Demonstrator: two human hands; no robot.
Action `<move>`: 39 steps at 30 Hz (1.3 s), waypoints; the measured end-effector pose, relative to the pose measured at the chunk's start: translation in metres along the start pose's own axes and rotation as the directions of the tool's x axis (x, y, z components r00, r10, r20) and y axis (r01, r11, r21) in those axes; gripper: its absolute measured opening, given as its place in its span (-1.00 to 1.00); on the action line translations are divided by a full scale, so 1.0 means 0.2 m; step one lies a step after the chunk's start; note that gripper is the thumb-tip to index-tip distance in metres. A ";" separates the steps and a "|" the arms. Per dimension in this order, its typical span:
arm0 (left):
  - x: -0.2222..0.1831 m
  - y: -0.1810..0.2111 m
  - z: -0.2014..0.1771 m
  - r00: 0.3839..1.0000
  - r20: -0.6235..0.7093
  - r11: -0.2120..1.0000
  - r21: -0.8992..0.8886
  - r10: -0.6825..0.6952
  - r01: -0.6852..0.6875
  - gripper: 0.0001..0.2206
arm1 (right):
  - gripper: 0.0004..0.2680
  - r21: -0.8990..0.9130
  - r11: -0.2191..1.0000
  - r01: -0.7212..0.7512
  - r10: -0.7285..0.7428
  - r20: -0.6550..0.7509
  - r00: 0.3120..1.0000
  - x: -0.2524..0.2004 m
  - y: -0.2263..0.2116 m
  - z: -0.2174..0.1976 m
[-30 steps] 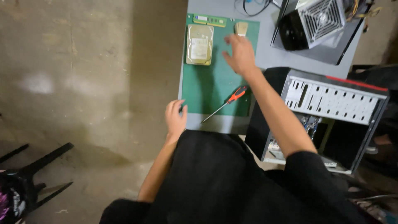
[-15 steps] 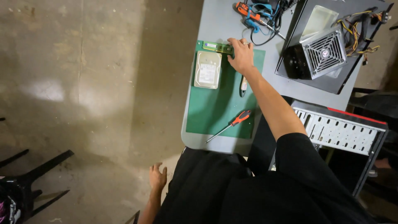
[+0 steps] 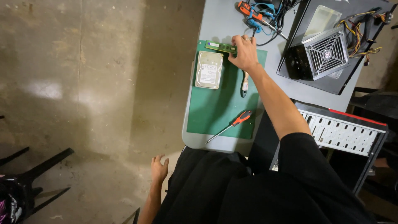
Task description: Fastening a motherboard into a computer case with a screwdriver and inspecting a RAM module.
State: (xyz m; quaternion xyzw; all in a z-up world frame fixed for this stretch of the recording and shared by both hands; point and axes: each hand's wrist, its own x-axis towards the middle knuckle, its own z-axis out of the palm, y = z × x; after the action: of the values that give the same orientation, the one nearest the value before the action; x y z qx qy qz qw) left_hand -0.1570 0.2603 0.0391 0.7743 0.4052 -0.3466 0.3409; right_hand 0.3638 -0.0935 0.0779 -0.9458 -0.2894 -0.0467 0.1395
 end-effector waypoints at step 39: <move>-1.12 2.19 -0.04 0.438 -0.102 0.134 -0.869 0.893 -0.476 -0.70 | -0.71 -0.262 0.904 0.336 -0.419 -0.698 0.582 -1.12 -0.84 -1.81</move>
State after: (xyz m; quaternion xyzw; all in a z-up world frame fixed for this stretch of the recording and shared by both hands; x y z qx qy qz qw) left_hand 0.1263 -0.0121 0.3338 0.5143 -0.0009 -0.0808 0.8538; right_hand 0.0811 -0.1842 0.4258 -0.7663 -0.3992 -0.4689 0.1831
